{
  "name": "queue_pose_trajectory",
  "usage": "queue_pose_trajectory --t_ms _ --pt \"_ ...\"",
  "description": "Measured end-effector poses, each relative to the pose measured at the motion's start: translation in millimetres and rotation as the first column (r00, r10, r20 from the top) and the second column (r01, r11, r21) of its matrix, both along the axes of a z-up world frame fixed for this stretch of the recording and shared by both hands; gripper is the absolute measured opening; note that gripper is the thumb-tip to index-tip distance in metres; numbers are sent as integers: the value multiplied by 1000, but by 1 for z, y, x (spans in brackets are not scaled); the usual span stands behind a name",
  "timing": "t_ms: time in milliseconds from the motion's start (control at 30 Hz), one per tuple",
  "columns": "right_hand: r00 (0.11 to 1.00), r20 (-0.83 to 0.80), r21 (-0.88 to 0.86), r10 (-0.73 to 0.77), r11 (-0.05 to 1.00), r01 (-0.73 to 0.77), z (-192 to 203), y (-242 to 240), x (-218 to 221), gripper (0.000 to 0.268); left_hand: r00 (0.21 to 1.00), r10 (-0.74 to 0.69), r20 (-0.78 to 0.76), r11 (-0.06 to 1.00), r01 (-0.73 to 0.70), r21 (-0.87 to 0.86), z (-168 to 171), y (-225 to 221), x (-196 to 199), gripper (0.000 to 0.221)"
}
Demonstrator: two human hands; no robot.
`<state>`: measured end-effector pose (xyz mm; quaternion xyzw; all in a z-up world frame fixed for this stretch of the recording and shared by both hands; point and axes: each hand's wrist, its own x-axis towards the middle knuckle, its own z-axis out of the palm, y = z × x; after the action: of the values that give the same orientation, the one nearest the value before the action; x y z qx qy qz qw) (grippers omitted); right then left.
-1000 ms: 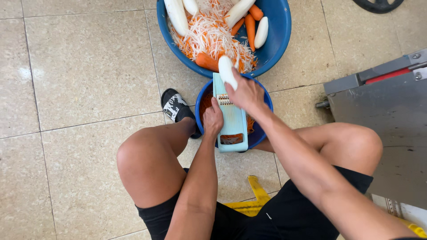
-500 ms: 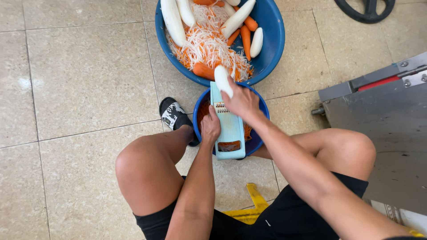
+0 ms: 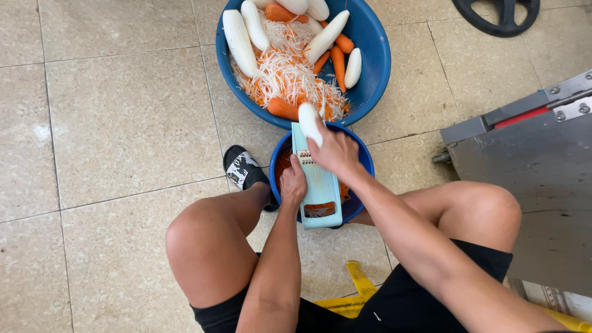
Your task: The person shreds carrots and radishes into a blue bucket using a hand grater, then mixes the shredded vegetables by hand.
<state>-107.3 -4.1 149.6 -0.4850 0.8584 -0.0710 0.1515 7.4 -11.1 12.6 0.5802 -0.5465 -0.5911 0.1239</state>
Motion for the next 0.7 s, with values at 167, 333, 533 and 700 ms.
queue_pose_trajectory --t_ms 167,333,533,700 --pt "999 31 13 9 1000 -9 28 48 9 61 999 48 -22 999 -48 -9 9 -1 0 80" --pt "998 46 65 32 997 -35 31 134 43 61 999 9 -33 1000 -10 -19 3 2 -1 81" --pt "994 86 102 -74 993 65 9 -9 -6 62 1000 13 4 1000 -13 -11 4 -2 0 81" --pt "998 60 30 -9 1000 7 22 67 15 62 999 48 -17 999 -49 -17 5 0 0 79"
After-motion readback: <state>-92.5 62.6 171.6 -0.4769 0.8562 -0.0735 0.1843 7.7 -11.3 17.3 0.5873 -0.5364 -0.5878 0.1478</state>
